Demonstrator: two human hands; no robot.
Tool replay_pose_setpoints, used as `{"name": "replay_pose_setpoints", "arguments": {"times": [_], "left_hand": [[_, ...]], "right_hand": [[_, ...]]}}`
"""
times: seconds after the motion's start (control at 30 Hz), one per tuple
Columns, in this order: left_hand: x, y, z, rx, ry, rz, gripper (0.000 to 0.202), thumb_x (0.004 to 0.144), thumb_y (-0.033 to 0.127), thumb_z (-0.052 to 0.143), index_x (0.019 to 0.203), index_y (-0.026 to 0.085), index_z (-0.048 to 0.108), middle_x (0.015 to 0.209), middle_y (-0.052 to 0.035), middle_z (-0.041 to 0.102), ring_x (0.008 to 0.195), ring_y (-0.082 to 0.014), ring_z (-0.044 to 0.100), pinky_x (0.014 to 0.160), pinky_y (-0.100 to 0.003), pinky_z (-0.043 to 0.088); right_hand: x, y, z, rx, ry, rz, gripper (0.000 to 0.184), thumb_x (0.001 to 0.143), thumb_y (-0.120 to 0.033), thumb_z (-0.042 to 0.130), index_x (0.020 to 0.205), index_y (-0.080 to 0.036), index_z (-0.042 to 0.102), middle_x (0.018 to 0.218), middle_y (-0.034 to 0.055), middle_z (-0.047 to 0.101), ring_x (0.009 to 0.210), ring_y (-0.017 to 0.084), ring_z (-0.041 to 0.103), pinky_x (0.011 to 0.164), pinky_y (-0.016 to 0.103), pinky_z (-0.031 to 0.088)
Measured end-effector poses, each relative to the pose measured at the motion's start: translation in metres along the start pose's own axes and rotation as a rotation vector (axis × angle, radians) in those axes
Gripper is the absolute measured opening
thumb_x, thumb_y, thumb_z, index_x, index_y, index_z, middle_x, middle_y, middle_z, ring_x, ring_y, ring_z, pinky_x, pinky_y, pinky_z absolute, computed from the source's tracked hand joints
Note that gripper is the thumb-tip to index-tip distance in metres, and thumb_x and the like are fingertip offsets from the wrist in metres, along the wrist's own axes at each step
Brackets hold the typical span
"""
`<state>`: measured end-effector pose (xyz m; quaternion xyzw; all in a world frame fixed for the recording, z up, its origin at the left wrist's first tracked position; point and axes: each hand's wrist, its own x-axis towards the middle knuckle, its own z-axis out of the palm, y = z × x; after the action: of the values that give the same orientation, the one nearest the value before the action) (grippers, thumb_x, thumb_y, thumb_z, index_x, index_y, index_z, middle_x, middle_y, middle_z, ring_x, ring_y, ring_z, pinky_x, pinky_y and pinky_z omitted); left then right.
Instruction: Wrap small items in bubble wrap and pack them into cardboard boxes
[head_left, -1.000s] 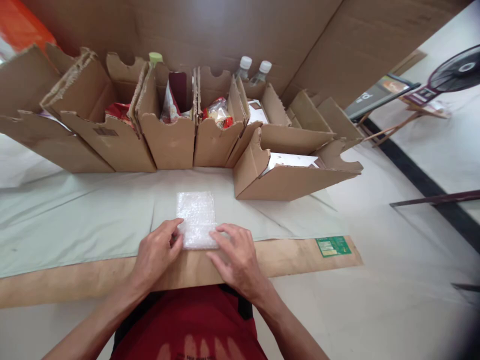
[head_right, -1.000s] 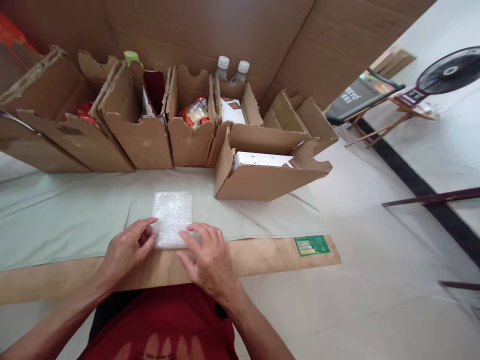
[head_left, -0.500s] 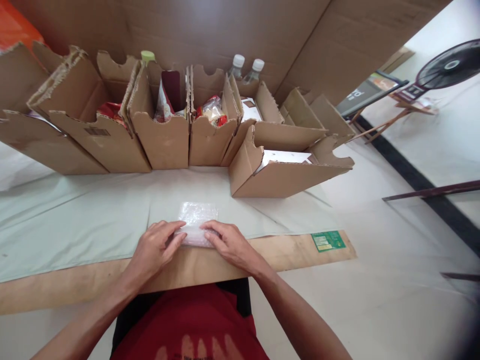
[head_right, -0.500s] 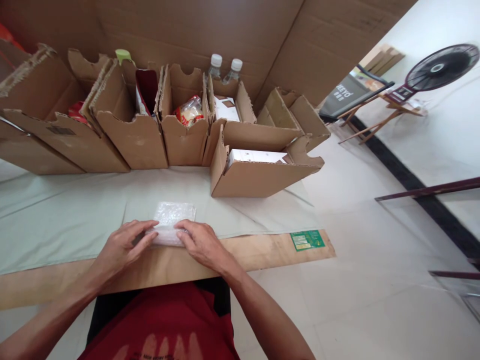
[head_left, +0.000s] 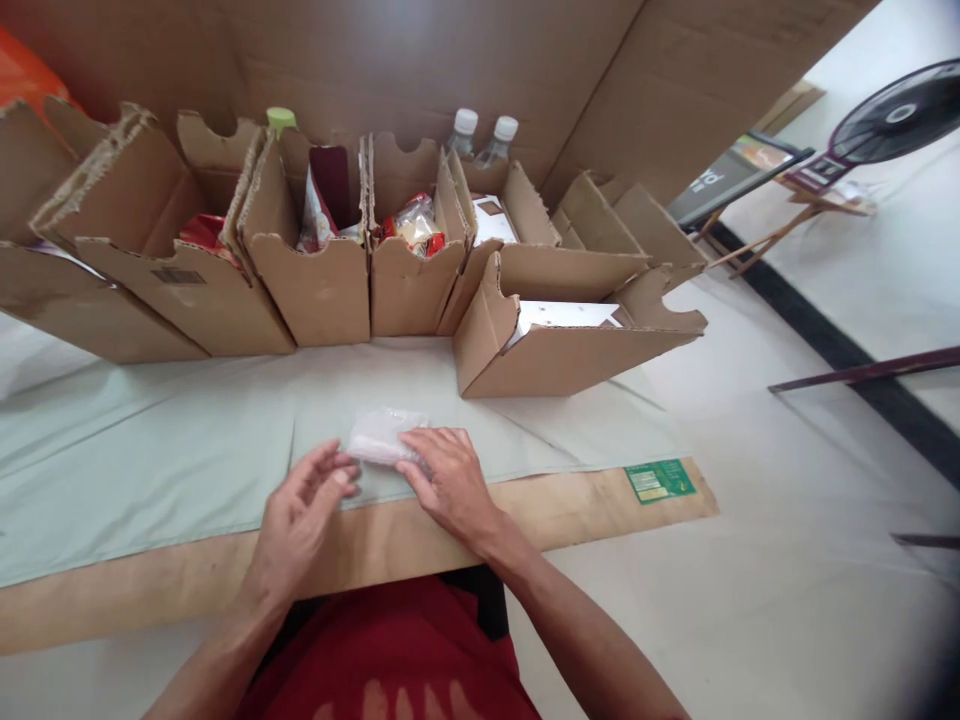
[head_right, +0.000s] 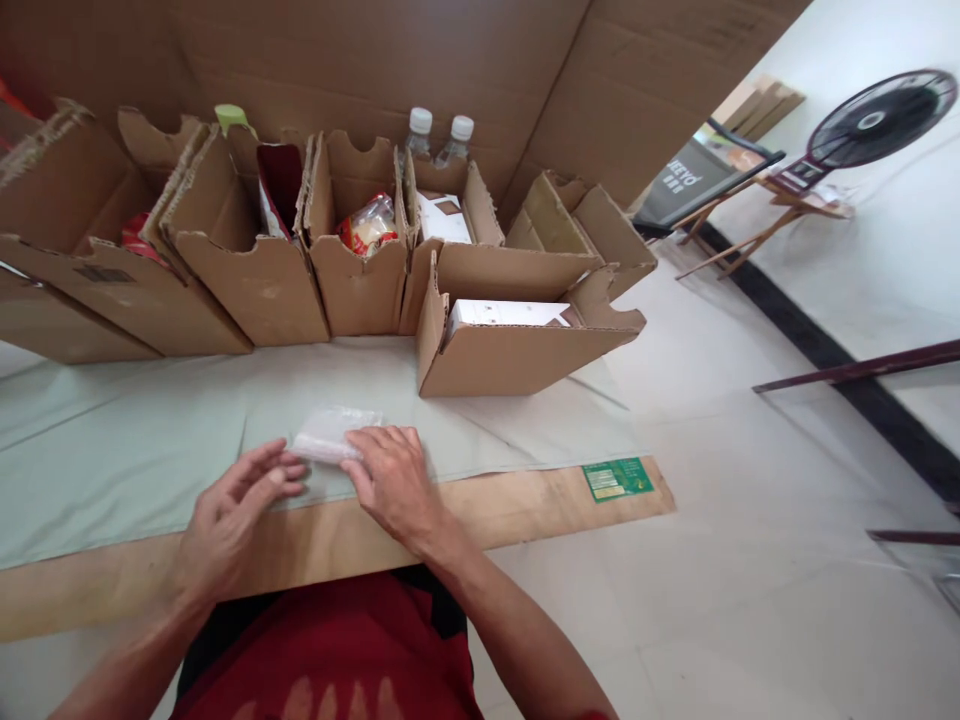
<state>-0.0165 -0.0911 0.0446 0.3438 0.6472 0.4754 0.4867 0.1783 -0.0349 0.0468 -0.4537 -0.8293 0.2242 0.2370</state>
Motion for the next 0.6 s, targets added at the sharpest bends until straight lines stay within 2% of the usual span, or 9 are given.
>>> {"name": "replay_pose_setpoints", "arguments": {"times": [0.07, 0.17, 0.3, 0.37, 0.4, 0.43, 0.5, 0.57, 0.6], "left_hand": [[-0.012, -0.002, 0.006, -0.222, -0.133, -0.092, 0.059, 0.084, 0.05, 0.072, 0.13, 0.016, 0.061, 0.128, -0.014, 0.07, 0.119, -0.029, 0.068, 0.1, -0.043, 0.057], [-0.022, -0.003, 0.022, -0.335, -0.266, -0.08, 0.054, 0.086, 0.047, 0.071, 0.131, 0.019, 0.061, 0.136, -0.0133, 0.067, 0.13, -0.0295, 0.061, 0.11, -0.043, 0.051], [-0.029, -0.008, 0.035, -0.243, -0.228, -0.037, 0.055, 0.085, 0.049, 0.072, 0.131, 0.021, 0.059, 0.133, -0.0111, 0.069, 0.125, -0.0269, 0.064, 0.105, -0.038, 0.053], [-0.028, -0.01, 0.034, -0.176, -0.188, -0.033, 0.054, 0.083, 0.051, 0.073, 0.126, 0.02, 0.061, 0.125, -0.0107, 0.072, 0.115, -0.0264, 0.069, 0.098, -0.036, 0.056], [-0.028, -0.01, 0.033, -0.142, -0.182, -0.027, 0.053, 0.082, 0.052, 0.072, 0.123, 0.02, 0.063, 0.12, -0.0102, 0.074, 0.109, -0.0259, 0.07, 0.094, -0.035, 0.057], [-0.026, -0.009, 0.031, -0.105, -0.19, -0.017, 0.051, 0.082, 0.052, 0.072, 0.121, 0.02, 0.064, 0.116, -0.0095, 0.075, 0.104, -0.0254, 0.071, 0.09, -0.034, 0.058], [-0.024, -0.004, 0.03, -0.016, -0.263, 0.015, 0.047, 0.08, 0.051, 0.071, 0.116, 0.02, 0.068, 0.108, -0.0081, 0.076, 0.093, -0.0248, 0.072, 0.081, -0.031, 0.059], [-0.022, 0.003, 0.031, 0.079, -0.394, 0.062, 0.044, 0.079, 0.049, 0.07, 0.113, 0.021, 0.071, 0.103, -0.0068, 0.077, 0.087, -0.0249, 0.072, 0.076, -0.03, 0.059], [-0.021, 0.006, 0.033, 0.125, -0.454, 0.088, 0.042, 0.079, 0.048, 0.069, 0.112, 0.022, 0.073, 0.102, -0.0061, 0.078, 0.085, -0.0248, 0.072, 0.075, -0.03, 0.058]], "right_hand": [[-0.008, -0.007, 0.0, 0.179, 0.015, 0.098, 0.022, 0.098, -0.025, 0.063, 0.119, -0.023, 0.07, 0.116, 0.0067, 0.077, 0.108, 0.023, 0.068, 0.097, 0.038, 0.044], [-0.022, -0.021, -0.001, 0.437, -0.003, 0.252, 0.023, 0.096, -0.026, 0.065, 0.118, -0.024, 0.071, 0.115, 0.0044, 0.077, 0.105, 0.022, 0.068, 0.097, 0.035, 0.047], [-0.032, -0.028, -0.006, 0.667, -0.079, 0.337, 0.023, 0.099, -0.03, 0.058, 0.115, -0.023, 0.073, 0.103, 0.0033, 0.076, 0.094, 0.02, 0.068, 0.086, 0.031, 0.053], [-0.033, -0.025, -0.015, 0.587, -0.072, 0.308, 0.018, 0.097, -0.031, 0.062, 0.108, -0.023, 0.075, 0.103, 0.0035, 0.075, 0.099, 0.021, 0.067, 0.093, 0.034, 0.051], [-0.033, -0.022, -0.021, 0.519, -0.046, 0.29, 0.019, 0.094, -0.033, 0.068, 0.109, -0.024, 0.075, 0.11, 0.0045, 0.073, 0.105, 0.022, 0.065, 0.1, 0.037, 0.048], [-0.033, -0.019, -0.029, 0.474, -0.026, 0.272, 0.028, 0.09, -0.035, 0.074, 0.115, -0.025, 0.073, 0.119, 0.006, 0.071, 0.112, 0.023, 0.063, 0.105, 0.039, 0.046], [-0.034, -0.011, -0.046, 0.517, -0.051, 0.244, 0.065, 0.081, -0.042, 0.082, 0.14, -0.027, 0.06, 0.14, 0.0096, 0.061, 0.122, 0.025, 0.06, 0.108, 0.04, 0.045], [-0.034, -0.004, -0.063, 0.632, -0.166, 0.234, 0.096, 0.073, -0.047, 0.088, 0.156, -0.028, 0.042, 0.148, 0.0117, 0.055, 0.121, 0.025, 0.061, 0.102, 0.036, 0.049], [-0.034, -0.001, -0.071, 0.661, -0.229, 0.23, 0.099, 0.071, -0.047, 0.089, 0.156, -0.028, 0.042, 0.145, 0.011, 0.058, 0.118, 0.024, 0.063, 0.098, 0.034, 0.051]]}}
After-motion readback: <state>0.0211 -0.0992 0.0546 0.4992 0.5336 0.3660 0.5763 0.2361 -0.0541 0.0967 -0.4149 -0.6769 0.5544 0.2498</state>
